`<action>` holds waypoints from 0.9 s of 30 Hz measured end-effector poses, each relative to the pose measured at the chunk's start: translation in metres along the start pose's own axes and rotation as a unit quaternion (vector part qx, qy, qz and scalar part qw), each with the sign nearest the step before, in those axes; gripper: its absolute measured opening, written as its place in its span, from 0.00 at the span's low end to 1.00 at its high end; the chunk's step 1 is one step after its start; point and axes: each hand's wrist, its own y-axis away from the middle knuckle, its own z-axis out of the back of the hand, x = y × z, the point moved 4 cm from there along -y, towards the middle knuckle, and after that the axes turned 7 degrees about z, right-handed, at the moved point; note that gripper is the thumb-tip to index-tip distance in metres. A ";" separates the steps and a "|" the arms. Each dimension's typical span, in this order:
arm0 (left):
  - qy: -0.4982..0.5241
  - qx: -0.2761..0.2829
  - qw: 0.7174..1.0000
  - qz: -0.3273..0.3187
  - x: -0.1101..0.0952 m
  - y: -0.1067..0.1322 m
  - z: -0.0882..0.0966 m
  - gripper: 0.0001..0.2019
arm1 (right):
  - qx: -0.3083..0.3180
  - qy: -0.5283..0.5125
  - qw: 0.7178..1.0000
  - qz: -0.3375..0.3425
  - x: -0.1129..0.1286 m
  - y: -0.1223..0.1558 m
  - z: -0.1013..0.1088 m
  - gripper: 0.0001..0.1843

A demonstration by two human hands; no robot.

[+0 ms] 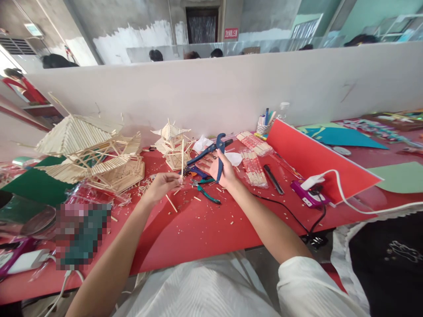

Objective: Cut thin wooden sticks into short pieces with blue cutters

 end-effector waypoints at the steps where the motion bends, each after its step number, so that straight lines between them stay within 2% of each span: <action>1: -0.001 0.000 1.000 -0.002 0.000 0.000 0.000 0.25 | -0.005 0.002 1.000 0.000 0.000 -0.001 0.001 0.21; 10: -0.013 -0.002 1.000 -0.007 -0.003 0.002 0.000 0.24 | -0.040 0.064 0.996 0.054 0.010 0.000 0.001 0.31; 14: -0.008 0.000 1.000 -0.003 -0.002 0.001 0.000 0.24 | -0.056 0.085 0.994 0.031 0.009 0.000 0.002 0.35; 18: -0.006 0.000 1.000 0.000 -0.002 0.001 0.000 0.25 | -0.045 0.107 0.993 0.002 0.004 0.000 0.005 0.39; 22: -0.006 -0.001 1.000 -0.006 -0.002 0.002 0.000 0.24 | -0.021 0.118 0.993 -0.007 0.003 0.001 0.002 0.37; 27: -0.016 -0.003 1.000 -0.018 -0.002 0.001 0.001 0.24 | 0.012 0.082 0.996 -0.023 0.006 0.005 -0.007 0.30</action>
